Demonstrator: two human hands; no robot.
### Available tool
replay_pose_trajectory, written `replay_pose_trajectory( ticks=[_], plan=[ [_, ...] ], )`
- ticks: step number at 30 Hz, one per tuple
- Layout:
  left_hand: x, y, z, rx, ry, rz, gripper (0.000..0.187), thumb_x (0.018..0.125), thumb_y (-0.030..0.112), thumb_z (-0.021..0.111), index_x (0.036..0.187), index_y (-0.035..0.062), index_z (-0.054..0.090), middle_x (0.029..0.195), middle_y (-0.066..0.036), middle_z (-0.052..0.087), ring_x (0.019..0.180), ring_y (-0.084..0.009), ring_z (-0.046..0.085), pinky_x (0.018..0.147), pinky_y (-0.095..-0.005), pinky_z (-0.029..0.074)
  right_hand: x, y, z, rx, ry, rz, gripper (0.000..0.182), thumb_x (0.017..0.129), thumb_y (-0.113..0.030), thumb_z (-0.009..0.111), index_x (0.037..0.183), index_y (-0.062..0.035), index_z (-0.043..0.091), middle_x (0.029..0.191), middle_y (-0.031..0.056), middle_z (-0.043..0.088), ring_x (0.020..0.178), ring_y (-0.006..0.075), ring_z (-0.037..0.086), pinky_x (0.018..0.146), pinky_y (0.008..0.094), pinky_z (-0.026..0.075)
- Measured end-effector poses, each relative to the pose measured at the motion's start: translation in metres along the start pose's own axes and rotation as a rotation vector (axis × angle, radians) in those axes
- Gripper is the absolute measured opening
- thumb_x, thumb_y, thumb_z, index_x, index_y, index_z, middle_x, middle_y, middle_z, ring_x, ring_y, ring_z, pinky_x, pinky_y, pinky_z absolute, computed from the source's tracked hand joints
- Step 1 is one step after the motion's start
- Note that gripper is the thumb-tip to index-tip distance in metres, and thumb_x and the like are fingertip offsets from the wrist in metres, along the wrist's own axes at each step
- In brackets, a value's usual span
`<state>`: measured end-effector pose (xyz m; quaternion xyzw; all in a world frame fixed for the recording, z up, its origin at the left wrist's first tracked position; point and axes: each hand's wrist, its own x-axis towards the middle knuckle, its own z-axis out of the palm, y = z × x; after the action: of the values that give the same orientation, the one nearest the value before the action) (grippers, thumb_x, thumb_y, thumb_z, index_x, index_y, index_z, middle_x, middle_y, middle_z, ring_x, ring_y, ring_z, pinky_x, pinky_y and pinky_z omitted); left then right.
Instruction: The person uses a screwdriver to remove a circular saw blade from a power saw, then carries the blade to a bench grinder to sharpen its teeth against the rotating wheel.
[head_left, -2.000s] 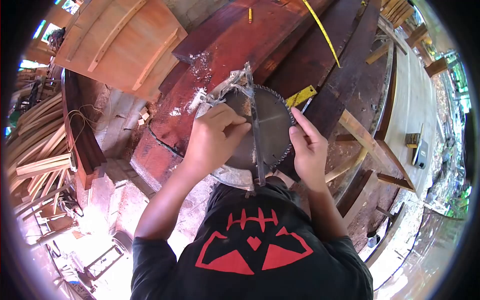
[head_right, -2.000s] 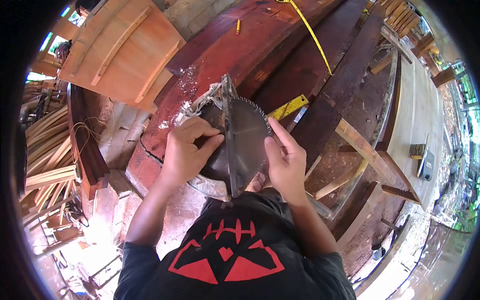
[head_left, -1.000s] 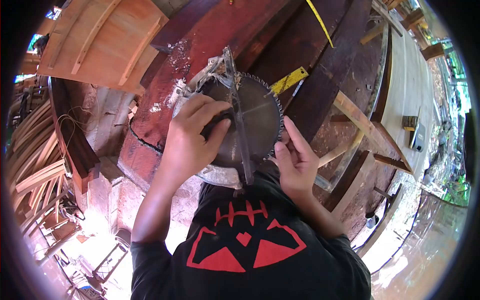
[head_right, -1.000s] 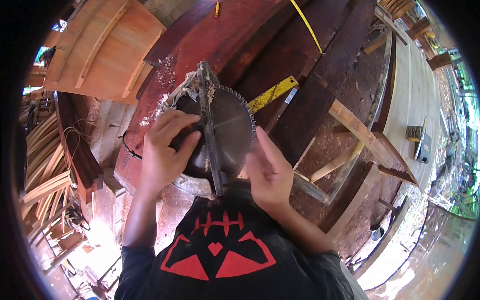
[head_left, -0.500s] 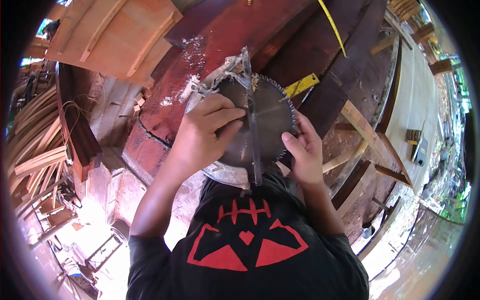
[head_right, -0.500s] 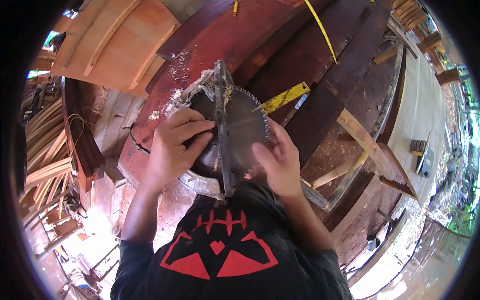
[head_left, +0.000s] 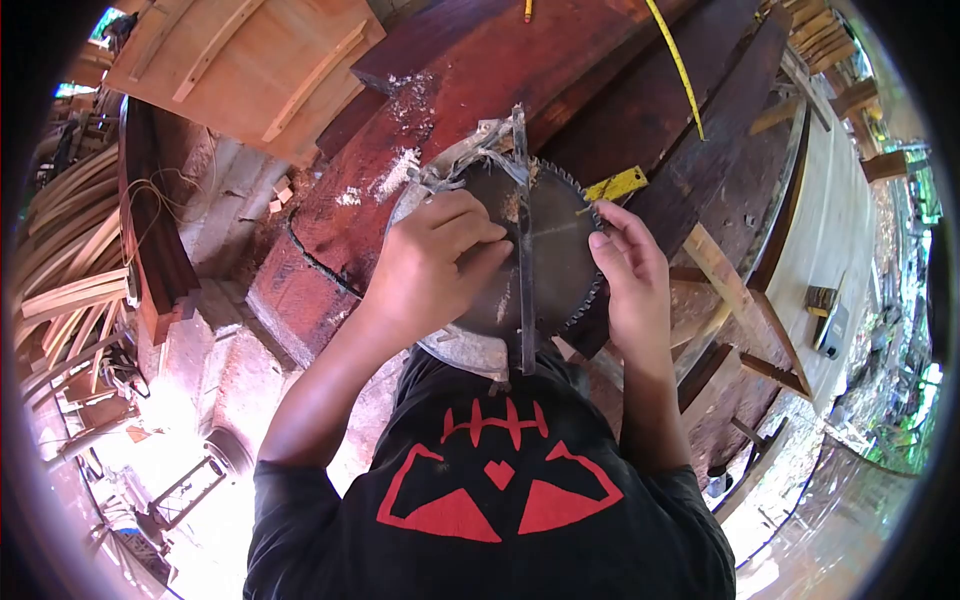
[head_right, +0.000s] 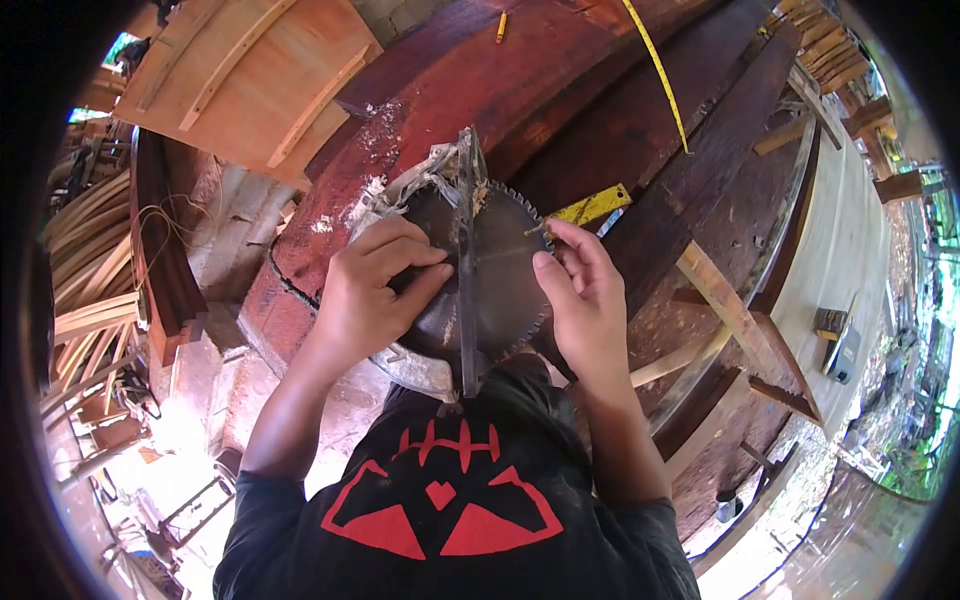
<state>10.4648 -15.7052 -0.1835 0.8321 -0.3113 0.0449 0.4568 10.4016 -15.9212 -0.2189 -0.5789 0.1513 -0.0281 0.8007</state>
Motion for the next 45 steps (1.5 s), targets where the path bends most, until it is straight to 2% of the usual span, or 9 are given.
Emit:
replay_pose_trajectory(
  ticks=[3, 12, 23, 26, 30, 37, 38, 41, 45],
  plan=[
    [-0.001, 0.002, 0.001, 0.025, 0.017, -0.014, 0.016, 0.076, -0.001, 0.077, 0.09, -0.0016, 0.07, 0.09, -0.012, 0.064, 0.082, -0.0262, 0.065, 0.073, -0.0339, 0.053, 0.001, -0.003, 0.0, -0.01, -0.013, 0.04, 0.038, 0.095, -0.001, 0.06, 0.13, 0.0061, 0.051, 0.117, 0.0105, 0.062, 0.105, 0.0106, 0.057, 0.09, 0.0248, 0.047],
    [-0.001, 0.002, 0.002, 0.014, 0.01, -0.008, 0.017, 0.076, 0.0, 0.076, 0.091, -0.0012, 0.07, 0.089, -0.013, 0.064, 0.084, -0.0283, 0.065, 0.074, -0.0356, 0.053, 0.001, -0.001, 0.004, -0.193, -0.002, -0.172, 0.038, 0.094, 0.001, 0.062, 0.13, -0.001, 0.053, 0.096, -0.0007, 0.052, 0.083, 0.0053, 0.049, 0.075, 0.0203, 0.043],
    [-0.001, 0.005, -0.004, 0.015, -0.034, 0.055, 0.02, 0.077, -0.001, 0.073, 0.097, -0.0009, 0.069, 0.094, -0.013, 0.063, 0.085, -0.0306, 0.065, 0.073, -0.038, 0.054, -0.003, 0.0, 0.007, -0.353, 0.023, -0.188, 0.038, 0.094, -0.005, 0.065, 0.13, 0.0011, 0.052, 0.101, 0.0049, 0.057, 0.088, 0.0103, 0.054, 0.079, 0.0237, 0.046],
    [-0.002, 0.005, 0.001, 0.125, -0.013, 0.071, 0.02, 0.077, 0.0, 0.074, 0.096, -0.0002, 0.069, 0.095, -0.014, 0.063, 0.086, -0.0311, 0.065, 0.073, -0.0389, 0.054, -0.002, -0.001, 0.008, -0.774, 0.095, -0.559, 0.036, 0.087, -0.006, 0.07, 0.121, -0.0014, 0.059, 0.097, 0.0082, 0.057, 0.086, 0.0196, 0.055, 0.079, 0.0309, 0.047],
    [-0.001, 0.007, 0.0, 0.119, -0.015, 0.097, 0.018, 0.076, 0.001, 0.074, 0.094, 0.0004, 0.068, 0.094, -0.014, 0.063, 0.086, -0.0322, 0.065, 0.074, -0.0401, 0.054, 0.001, -0.024, 0.02, -1.108, 0.077, -0.832, 0.025, 0.078, -0.008, 0.075, 0.102, -0.006, 0.067, 0.1, 0.009, 0.055, 0.09, 0.0296, 0.05, 0.076, 0.0402, 0.044],
    [0.002, 0.002, -0.006, 0.13, -0.09, 0.074, 0.023, 0.076, 0.003, 0.076, 0.097, 0.0, 0.067, 0.097, -0.016, 0.062, 0.088, -0.0342, 0.065, 0.076, -0.0402, 0.054, 0.009, -0.042, 0.035, -1.036, -0.185, -0.934, 0.021, 0.076, -0.004, 0.073, 0.096, -0.0045, 0.067, 0.096, 0.0088, 0.057, 0.088, 0.03, 0.052, 0.074, 0.0394, 0.046],
    [0.001, 0.002, -0.005, 0.145, -0.098, 0.054, 0.024, 0.075, 0.004, 0.076, 0.097, -0.0001, 0.067, 0.098, -0.016, 0.062, 0.089, -0.0345, 0.065, 0.077, -0.0403, 0.054, 0.011, -0.046, 0.041, -1.034, -0.199, -0.935, 0.014, 0.076, -0.005, 0.073, 0.088, -0.0043, 0.065, 0.09, 0.0082, 0.056, 0.085, 0.0301, 0.052, 0.073, 0.0398, 0.046],
    [-0.001, 0.009, -0.008, 0.073, -0.062, -0.04, 0.03, 0.072, 0.006, 0.079, 0.098, -0.0006, 0.066, 0.102, -0.017, 0.062, 0.093, -0.0359, 0.064, 0.079, -0.0422, 0.053, 0.022, -0.051, 0.047, -1.131, -0.375, -0.949, 0.015, 0.075, -0.008, 0.074, 0.08, -0.0044, 0.06, 0.085, 0.0084, 0.054, 0.084, 0.0295, 0.051, 0.072, 0.0399, 0.046],
    [-0.004, 0.0, -0.007, 0.145, 0.005, 0.073, 0.036, 0.066, 0.01, 0.077, 0.098, -0.0009, 0.066, 0.096, -0.015, 0.059, 0.091, -0.0361, 0.062, 0.079, -0.0435, 0.052, 0.031, -0.066, 0.066, -1.419, -0.608, -1.069, 0.013, 0.077, -0.015, 0.071, 0.075, -0.0072, 0.061, 0.079, 0.0052, 0.054, 0.087, 0.0258, 0.054, 0.074, 0.0372, 0.047]
  ],
)
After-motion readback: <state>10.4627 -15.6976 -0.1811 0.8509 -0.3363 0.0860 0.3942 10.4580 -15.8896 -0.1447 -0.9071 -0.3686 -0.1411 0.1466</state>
